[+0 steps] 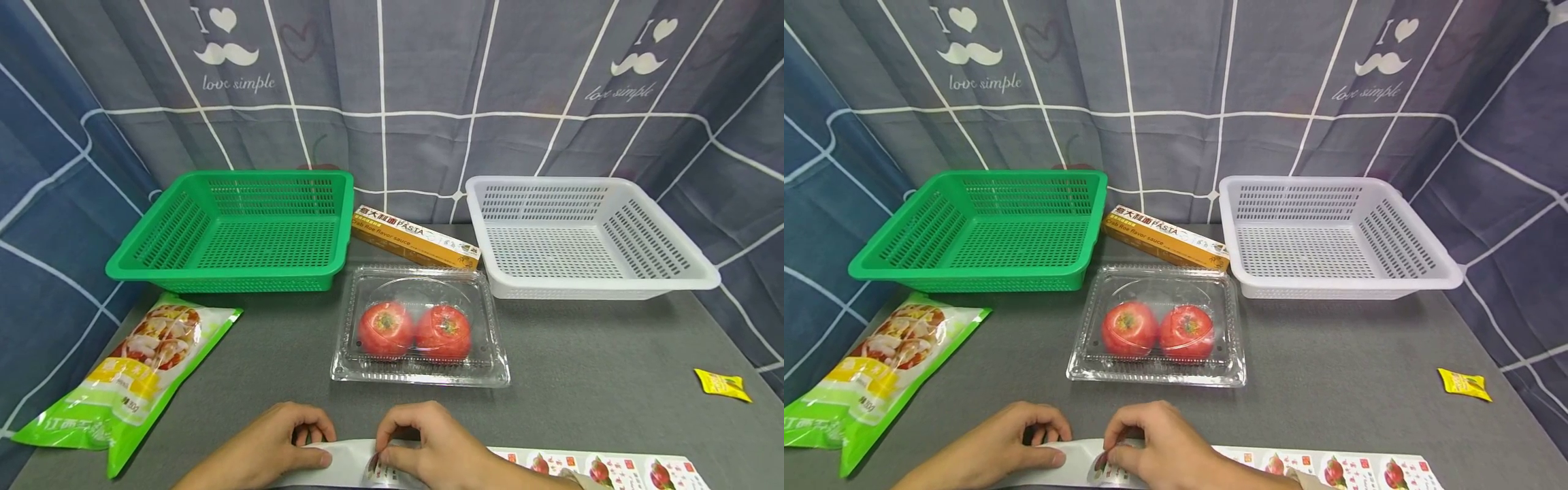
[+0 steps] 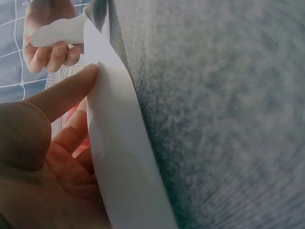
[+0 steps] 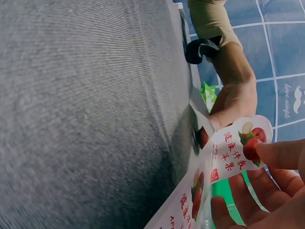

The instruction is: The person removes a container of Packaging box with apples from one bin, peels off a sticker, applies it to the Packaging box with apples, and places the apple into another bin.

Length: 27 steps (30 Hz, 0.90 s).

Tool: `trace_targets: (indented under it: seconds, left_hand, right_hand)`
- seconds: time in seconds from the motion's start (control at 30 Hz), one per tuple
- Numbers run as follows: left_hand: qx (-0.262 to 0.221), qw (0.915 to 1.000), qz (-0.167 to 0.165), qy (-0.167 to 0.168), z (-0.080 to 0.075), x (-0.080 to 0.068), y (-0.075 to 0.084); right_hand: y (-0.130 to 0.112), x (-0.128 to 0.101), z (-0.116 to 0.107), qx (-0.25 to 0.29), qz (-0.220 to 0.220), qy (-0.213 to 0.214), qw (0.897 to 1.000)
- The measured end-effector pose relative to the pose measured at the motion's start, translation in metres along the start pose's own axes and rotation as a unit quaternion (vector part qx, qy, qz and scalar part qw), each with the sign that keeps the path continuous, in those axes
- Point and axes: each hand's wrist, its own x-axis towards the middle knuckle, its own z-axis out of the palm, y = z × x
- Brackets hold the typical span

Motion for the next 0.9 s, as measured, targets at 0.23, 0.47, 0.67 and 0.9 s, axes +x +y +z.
trace_targets:
  seconds: [0.23, 0.47, 0.67, 0.9]
  left_hand:
    - [0.010, 0.9999, 0.008, 0.006, 0.000, 0.000, -0.001]
    - [0.040, 0.9991, 0.001, 0.012, 0.001, 0.001, -0.003]
    - [0.084, 0.9962, 0.013, 0.018, 0.002, 0.001, -0.005]
    - [0.130, 0.9902, 0.027, 0.041, 0.002, 0.001, -0.003]
  right_hand:
    - [-0.011, -0.001, -0.005, 0.037, 0.034, 0.024, 0.998]
    - [-0.024, 0.004, -0.029, -0.015, -0.021, 0.100, 0.995]
    - [-0.038, 0.012, -0.061, -0.035, -0.043, 0.197, 0.979]
    - [-0.047, 0.025, -0.090, -0.085, -0.026, 0.249, 0.964]
